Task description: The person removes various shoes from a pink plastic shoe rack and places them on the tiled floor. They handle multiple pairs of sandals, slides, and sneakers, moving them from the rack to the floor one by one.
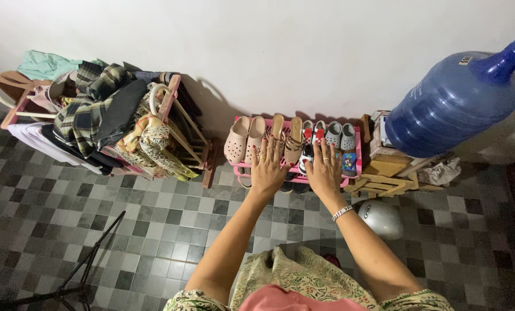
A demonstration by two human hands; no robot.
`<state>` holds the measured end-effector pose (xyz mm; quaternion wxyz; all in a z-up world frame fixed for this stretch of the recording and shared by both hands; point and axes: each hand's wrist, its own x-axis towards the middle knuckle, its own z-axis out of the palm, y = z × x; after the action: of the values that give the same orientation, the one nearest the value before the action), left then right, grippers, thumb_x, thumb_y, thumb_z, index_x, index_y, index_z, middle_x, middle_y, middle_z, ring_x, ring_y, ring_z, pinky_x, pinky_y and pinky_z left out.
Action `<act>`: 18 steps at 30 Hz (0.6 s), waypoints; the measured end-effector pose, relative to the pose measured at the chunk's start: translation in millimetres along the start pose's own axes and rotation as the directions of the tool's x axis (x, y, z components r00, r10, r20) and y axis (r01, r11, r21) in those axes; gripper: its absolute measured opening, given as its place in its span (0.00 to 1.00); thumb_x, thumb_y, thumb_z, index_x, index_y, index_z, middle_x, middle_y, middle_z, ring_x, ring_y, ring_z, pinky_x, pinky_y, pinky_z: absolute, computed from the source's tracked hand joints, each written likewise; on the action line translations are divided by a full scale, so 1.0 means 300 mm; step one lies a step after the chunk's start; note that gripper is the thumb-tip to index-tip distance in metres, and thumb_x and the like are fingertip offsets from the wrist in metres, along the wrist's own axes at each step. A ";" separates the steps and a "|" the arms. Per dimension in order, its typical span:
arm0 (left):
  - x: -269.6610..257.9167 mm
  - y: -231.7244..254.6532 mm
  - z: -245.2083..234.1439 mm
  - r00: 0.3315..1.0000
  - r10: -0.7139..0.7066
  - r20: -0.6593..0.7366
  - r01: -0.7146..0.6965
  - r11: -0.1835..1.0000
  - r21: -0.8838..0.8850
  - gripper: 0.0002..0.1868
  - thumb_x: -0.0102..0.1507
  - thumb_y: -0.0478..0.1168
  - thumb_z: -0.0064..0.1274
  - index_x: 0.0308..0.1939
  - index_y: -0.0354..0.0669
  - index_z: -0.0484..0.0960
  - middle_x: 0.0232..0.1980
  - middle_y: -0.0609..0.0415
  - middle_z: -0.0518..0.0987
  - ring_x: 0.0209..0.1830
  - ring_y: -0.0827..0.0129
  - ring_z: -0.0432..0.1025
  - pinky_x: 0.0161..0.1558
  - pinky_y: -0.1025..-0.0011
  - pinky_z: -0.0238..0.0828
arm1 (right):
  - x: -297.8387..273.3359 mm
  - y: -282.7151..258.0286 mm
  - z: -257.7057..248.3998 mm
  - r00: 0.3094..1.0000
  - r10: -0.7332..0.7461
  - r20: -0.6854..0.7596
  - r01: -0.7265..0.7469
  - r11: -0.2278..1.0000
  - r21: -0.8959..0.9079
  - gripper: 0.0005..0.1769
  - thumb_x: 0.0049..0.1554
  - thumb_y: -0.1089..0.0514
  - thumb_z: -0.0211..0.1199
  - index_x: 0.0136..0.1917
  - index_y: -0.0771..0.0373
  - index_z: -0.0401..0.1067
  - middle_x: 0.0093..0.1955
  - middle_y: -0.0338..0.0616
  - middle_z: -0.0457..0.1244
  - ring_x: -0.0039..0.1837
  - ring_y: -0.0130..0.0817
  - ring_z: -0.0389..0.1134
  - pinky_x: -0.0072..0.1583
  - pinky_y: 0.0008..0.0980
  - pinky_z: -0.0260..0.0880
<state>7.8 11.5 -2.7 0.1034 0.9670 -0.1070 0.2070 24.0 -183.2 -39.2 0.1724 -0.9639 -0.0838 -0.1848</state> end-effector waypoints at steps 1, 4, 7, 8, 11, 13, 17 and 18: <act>-0.001 -0.001 -0.001 1.000 -0.001 0.002 0.001 1.000 -0.001 0.45 0.67 0.65 0.42 0.78 0.38 0.56 0.81 0.45 0.55 0.82 0.53 0.48 0.77 0.46 0.36 | -0.002 0.003 0.000 1.000 0.004 0.005 -0.004 1.000 0.003 0.38 0.62 0.45 0.56 0.81 0.58 0.54 0.84 0.51 0.46 0.84 0.51 0.42 0.79 0.59 0.37; -0.011 0.000 0.001 1.000 0.001 -0.005 -0.001 1.000 0.011 0.45 0.67 0.65 0.42 0.78 0.38 0.56 0.81 0.45 0.55 0.82 0.54 0.48 0.77 0.46 0.37 | -0.012 0.014 0.007 1.000 0.015 0.020 -0.015 1.000 0.003 0.39 0.62 0.44 0.56 0.81 0.58 0.53 0.84 0.52 0.45 0.84 0.51 0.41 0.79 0.60 0.37; -0.014 0.004 0.004 1.000 0.003 -0.013 -0.003 1.000 0.026 0.45 0.67 0.65 0.42 0.78 0.38 0.57 0.82 0.46 0.55 0.81 0.54 0.49 0.77 0.45 0.37 | -0.016 0.019 0.019 0.999 0.013 0.033 -0.013 1.000 -0.004 0.39 0.62 0.44 0.56 0.81 0.58 0.53 0.84 0.53 0.44 0.84 0.52 0.40 0.78 0.61 0.36; -0.012 0.006 0.003 1.000 -0.002 -0.004 0.003 1.000 0.016 0.45 0.67 0.65 0.43 0.78 0.38 0.57 0.81 0.46 0.55 0.81 0.54 0.49 0.77 0.45 0.37 | -0.017 0.021 0.021 0.999 0.004 0.035 -0.004 1.000 0.000 0.39 0.62 0.44 0.56 0.81 0.59 0.52 0.84 0.54 0.43 0.84 0.52 0.39 0.77 0.61 0.35; -0.016 0.009 -0.003 1.000 -0.009 0.003 0.009 1.000 -0.003 0.45 0.66 0.65 0.43 0.78 0.39 0.57 0.81 0.46 0.55 0.81 0.54 0.49 0.76 0.45 0.38 | -0.025 0.015 0.024 0.999 0.013 0.047 -0.013 1.000 0.006 0.38 0.63 0.44 0.55 0.81 0.58 0.52 0.85 0.53 0.44 0.85 0.52 0.39 0.78 0.61 0.35; -0.017 0.006 -0.010 1.000 -0.007 0.000 0.007 1.000 -0.010 0.45 0.66 0.64 0.43 0.78 0.39 0.57 0.82 0.46 0.55 0.81 0.54 0.49 0.76 0.46 0.39 | -0.028 0.003 0.021 0.999 0.021 0.050 -0.021 1.000 0.003 0.38 0.63 0.43 0.55 0.81 0.58 0.53 0.85 0.52 0.44 0.85 0.51 0.39 0.78 0.61 0.36; -0.024 0.001 -0.023 1.000 -0.001 -0.002 0.001 0.999 -0.035 0.44 0.67 0.63 0.45 0.78 0.39 0.56 0.81 0.46 0.55 0.81 0.53 0.49 0.76 0.45 0.38 | -0.037 -0.012 0.010 0.999 0.014 0.037 -0.013 1.000 -0.006 0.39 0.62 0.43 0.56 0.81 0.58 0.53 0.84 0.54 0.44 0.84 0.54 0.40 0.78 0.60 0.37; -0.024 -0.002 -0.028 1.000 0.000 -0.002 0.000 0.999 -0.045 0.44 0.66 0.63 0.45 0.78 0.39 0.56 0.81 0.46 0.55 0.81 0.53 0.49 0.76 0.45 0.38 | -0.039 -0.018 0.008 0.999 0.013 0.030 -0.012 1.000 -0.006 0.39 0.62 0.44 0.57 0.81 0.58 0.53 0.84 0.54 0.44 0.84 0.54 0.40 0.78 0.60 0.37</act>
<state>-1.7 15.3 1.6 0.1253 0.9642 -0.1116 0.2053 12.8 -178.6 -44.1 0.1693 -0.9676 -0.0799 -0.1693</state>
